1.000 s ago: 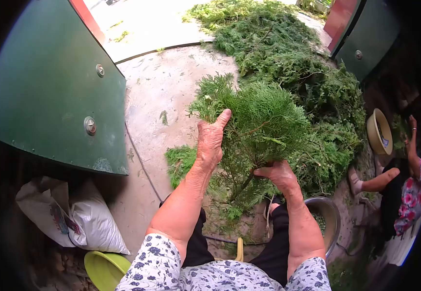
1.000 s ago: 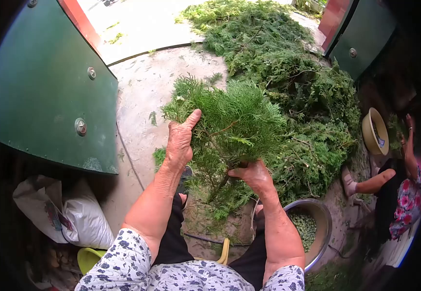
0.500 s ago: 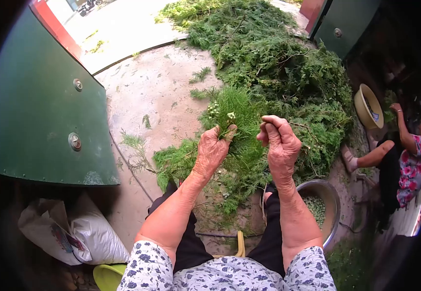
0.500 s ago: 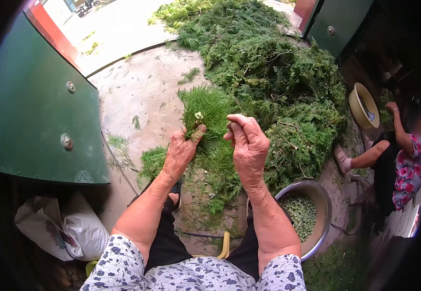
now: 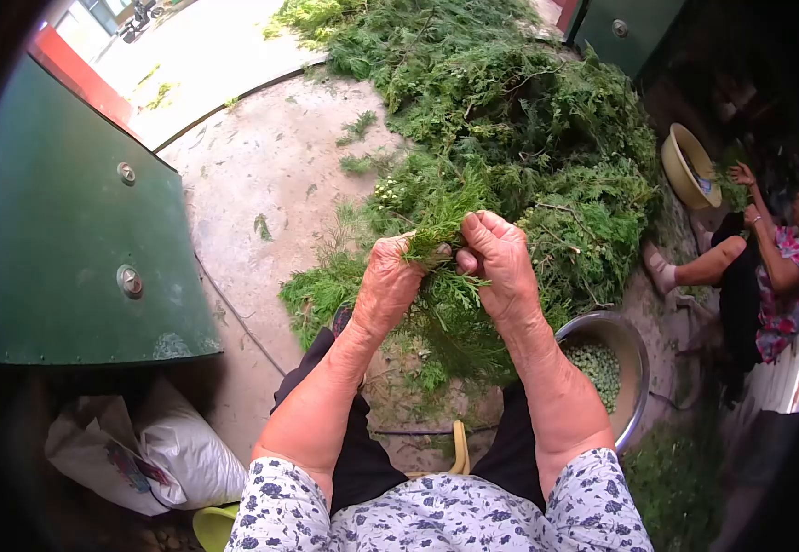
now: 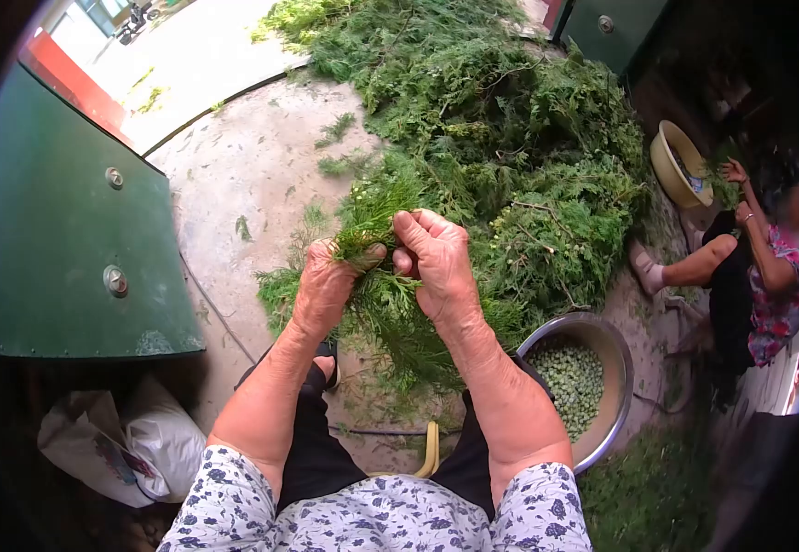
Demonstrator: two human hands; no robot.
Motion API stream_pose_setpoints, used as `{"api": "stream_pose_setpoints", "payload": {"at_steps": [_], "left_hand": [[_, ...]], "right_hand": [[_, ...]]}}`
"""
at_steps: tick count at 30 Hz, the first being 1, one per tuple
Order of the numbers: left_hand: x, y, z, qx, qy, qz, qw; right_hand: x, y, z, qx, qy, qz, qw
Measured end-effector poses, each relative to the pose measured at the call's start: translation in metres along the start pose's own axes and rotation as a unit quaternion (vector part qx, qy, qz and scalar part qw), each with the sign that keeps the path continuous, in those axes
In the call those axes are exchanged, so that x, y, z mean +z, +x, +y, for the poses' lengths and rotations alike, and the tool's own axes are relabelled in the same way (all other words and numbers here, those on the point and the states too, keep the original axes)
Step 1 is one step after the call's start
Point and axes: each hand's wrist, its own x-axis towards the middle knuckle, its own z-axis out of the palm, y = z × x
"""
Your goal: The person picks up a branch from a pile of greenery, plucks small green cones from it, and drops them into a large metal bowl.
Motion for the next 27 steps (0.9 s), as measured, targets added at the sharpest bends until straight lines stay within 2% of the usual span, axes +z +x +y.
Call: {"api": "stream_pose_setpoints", "payload": {"at_steps": [4,6,8,9,10,14,17,19,21,22,23,25,26,27], "left_hand": [[0.000,0.002,-0.005,-0.043,-0.091,-0.011,0.995],[0.001,0.001,-0.004,-0.043,-0.076,-0.015,0.996],[0.002,0.001,-0.003,-0.043,-0.061,-0.019,0.997],[0.003,0.001,-0.004,-0.065,-0.102,-0.021,0.992],[0.004,0.000,-0.004,-0.087,-0.143,-0.024,0.986],[0.006,0.001,-0.006,-0.085,-0.148,-0.024,0.985],[0.005,0.001,-0.010,-0.062,-0.099,-0.033,0.993],[0.009,0.000,-0.010,-0.115,-0.199,-0.028,0.973],[0.011,-0.001,-0.008,-0.103,-0.165,-0.028,0.981],[0.012,-0.002,-0.006,-0.089,-0.131,-0.028,0.987],[0.013,-0.002,-0.004,-0.090,-0.130,-0.029,0.987],[0.014,-0.004,0.001,-0.055,-0.035,-0.022,0.998],[0.013,-0.007,0.005,-0.056,-0.035,-0.023,0.998],[0.011,-0.010,0.011,-0.016,0.017,-0.039,0.999]], "right_hand": [[-0.005,0.000,0.003,0.042,0.058,0.003,0.997],[-0.005,-0.004,0.001,0.108,0.141,0.020,0.984],[-0.002,-0.007,-0.003,0.122,0.146,0.038,0.981],[-0.001,-0.008,-0.003,0.138,0.151,0.056,0.977],[-0.002,-0.008,-0.001,0.138,0.151,0.056,0.977],[-0.003,-0.010,0.001,0.148,0.153,0.081,0.974],[0.000,-0.013,0.002,0.138,0.153,0.109,0.972],[0.002,-0.013,0.004,0.132,0.164,0.127,0.969],[0.005,-0.012,0.006,0.001,0.018,0.117,0.993],[0.007,-0.013,0.006,-0.046,-0.039,0.142,0.988],[0.007,-0.012,0.008,-0.045,-0.037,0.144,0.988],[0.004,-0.007,0.015,-0.065,-0.073,0.166,0.981],[-0.008,-0.003,0.023,-0.113,-0.166,0.158,0.967],[-0.012,0.002,0.016,-0.139,-0.146,0.193,0.960]]}}
